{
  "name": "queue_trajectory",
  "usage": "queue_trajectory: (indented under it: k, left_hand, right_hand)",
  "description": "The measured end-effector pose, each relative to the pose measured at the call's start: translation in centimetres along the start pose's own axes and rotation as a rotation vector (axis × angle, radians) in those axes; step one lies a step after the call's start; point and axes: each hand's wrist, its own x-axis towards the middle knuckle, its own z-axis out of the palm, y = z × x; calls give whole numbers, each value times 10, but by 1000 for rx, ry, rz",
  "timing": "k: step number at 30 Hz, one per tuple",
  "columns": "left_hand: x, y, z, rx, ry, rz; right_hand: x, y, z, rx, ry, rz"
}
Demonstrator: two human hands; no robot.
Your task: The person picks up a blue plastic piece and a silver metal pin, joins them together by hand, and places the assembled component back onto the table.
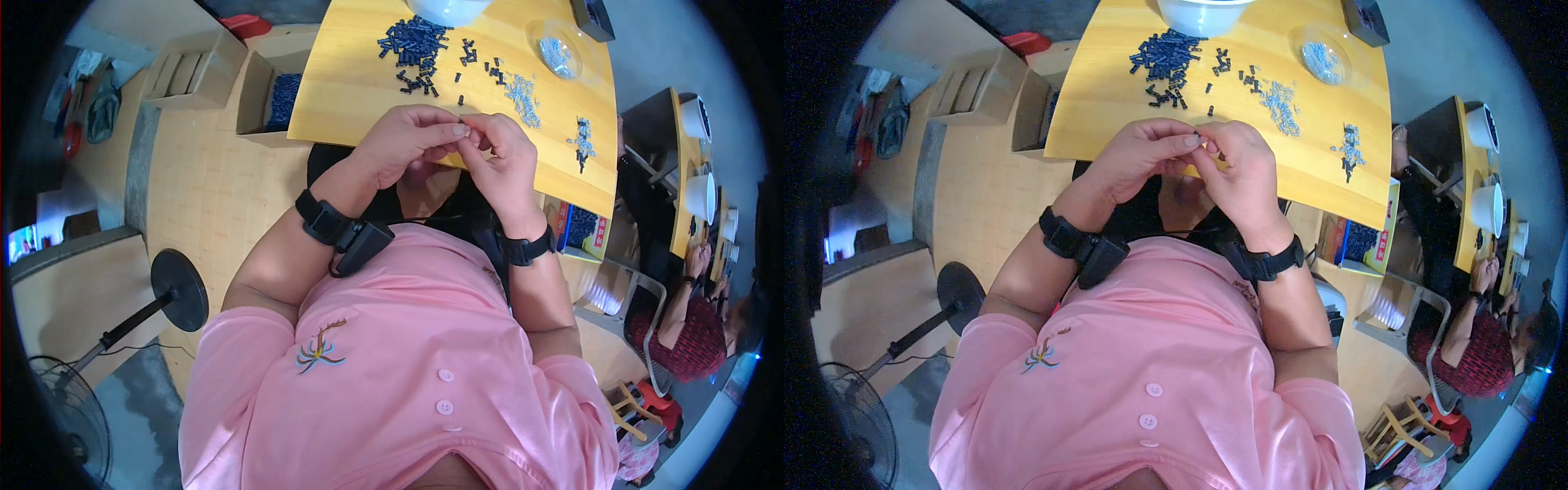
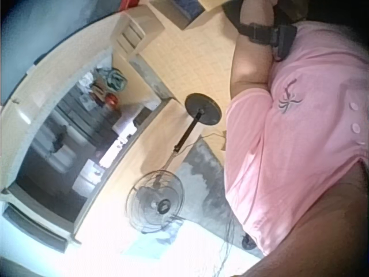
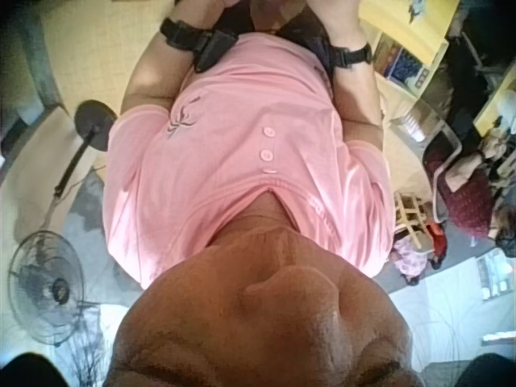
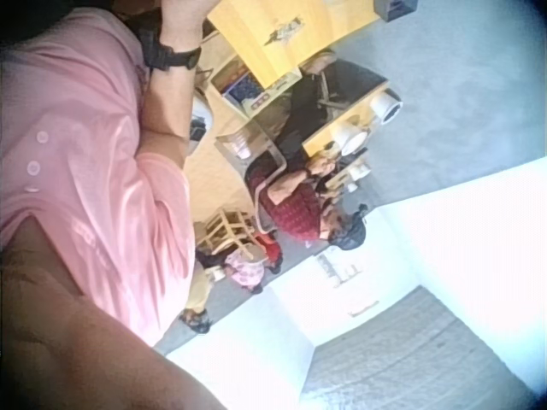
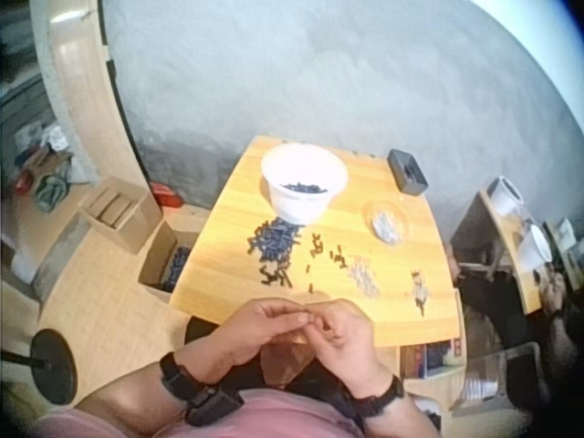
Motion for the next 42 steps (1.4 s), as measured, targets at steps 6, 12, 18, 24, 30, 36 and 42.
queue_trajectory:
  k: [6, 12, 18, 24, 30, 36, 42]
  left_hand:
    - [1, -3, -6, 16, 106, -40]
    - [3, 1, -17, 97, 295, 13]
    - [1, 0, -30, 49, 338, 46]
    - [5, -4, -36, 14, 408, 65]
    - [5, -8, -37, 83, 380, 100]
    - [4, -8, -37, 75, 377, 100]
    - [3, -8, -39, 52, 390, 77]
  right_hand:
    - [-1, -1, 4, -65, -37, -29]
    - [-1, 13, -2, -128, -28, 118]
    - [-16, 41, -10, -417, -99, 184]
    - [-28, 51, -13, -370, 25, 171]
    - [-25, 75, -45, -324, 206, 329]
    - [-15, 89, -60, -480, 43, 192]
    - [-5, 89, -74, -520, -58, 111]
